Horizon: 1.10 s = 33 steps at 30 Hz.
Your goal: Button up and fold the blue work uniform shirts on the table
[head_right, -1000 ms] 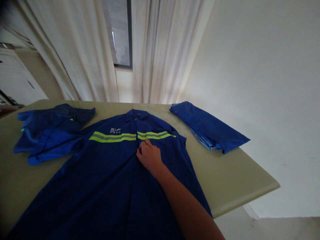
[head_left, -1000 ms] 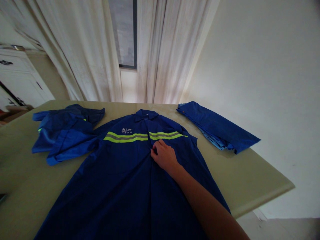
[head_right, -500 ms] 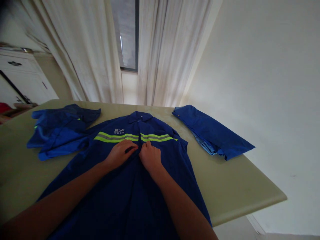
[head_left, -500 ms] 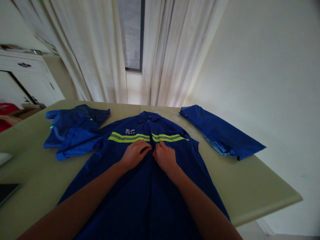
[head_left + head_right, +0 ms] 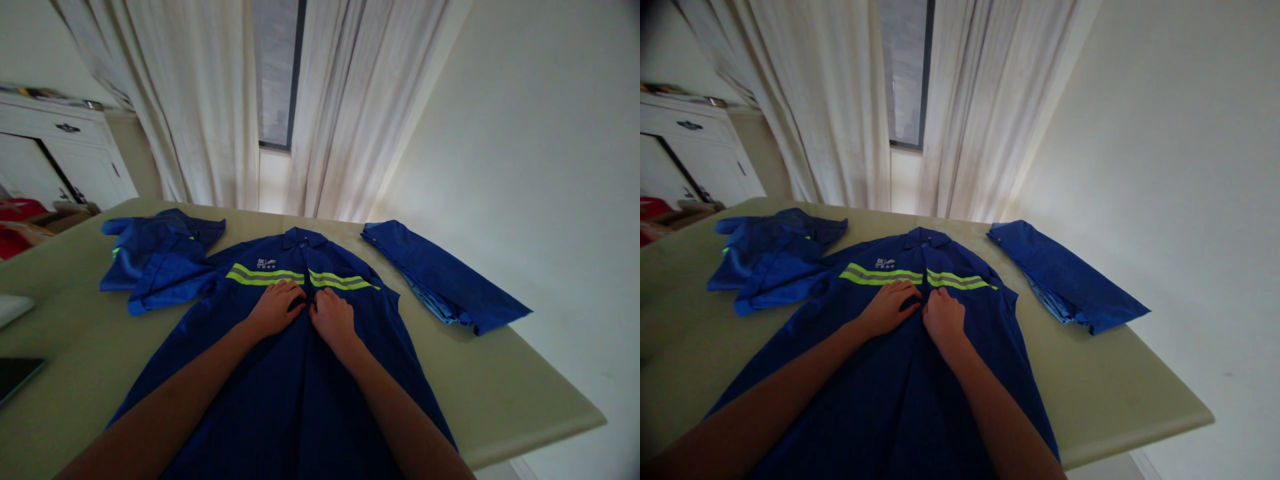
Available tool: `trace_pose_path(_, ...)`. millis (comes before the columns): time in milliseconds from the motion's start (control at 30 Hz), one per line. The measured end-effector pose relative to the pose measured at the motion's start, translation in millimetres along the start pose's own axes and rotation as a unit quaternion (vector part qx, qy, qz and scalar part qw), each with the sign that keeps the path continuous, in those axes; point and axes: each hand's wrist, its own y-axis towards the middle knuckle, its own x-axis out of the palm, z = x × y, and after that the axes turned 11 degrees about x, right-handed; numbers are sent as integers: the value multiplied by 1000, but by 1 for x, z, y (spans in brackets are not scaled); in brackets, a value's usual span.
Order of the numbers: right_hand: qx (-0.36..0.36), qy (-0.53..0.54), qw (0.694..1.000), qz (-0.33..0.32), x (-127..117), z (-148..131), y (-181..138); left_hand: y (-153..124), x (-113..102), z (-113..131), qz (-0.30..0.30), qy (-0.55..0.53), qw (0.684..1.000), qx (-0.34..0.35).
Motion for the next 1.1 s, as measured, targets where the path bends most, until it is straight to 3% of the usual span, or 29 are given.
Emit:
trace_pose_path(133,-4,-14,1000,20,9,-10,9,2,0,-5,3,9,1000,1)
trace_pose_path(333,-69,-17,997,38,10,-15,42,14,-4,-19,22,35,999,-33)
trace_pose_path(533,-101,183,977,32,25,16,43,9,-2,-19,21,24,999,41)
trace_pose_path(667,-114,304,945,23,32,23,43,8,-1,-21,16,-14,999,35)
trace_pose_path(833,-118,335,935,13,35,20,46,9,-1,-25,12,-64,997,40)
trace_pose_path(1000,-129,381,914,-61,35,24,49,9,0,-27,22,-89,995,37)
trace_pose_path(1100,-119,374,918,-59,34,24,49,9,1,-28,31,-90,995,34)
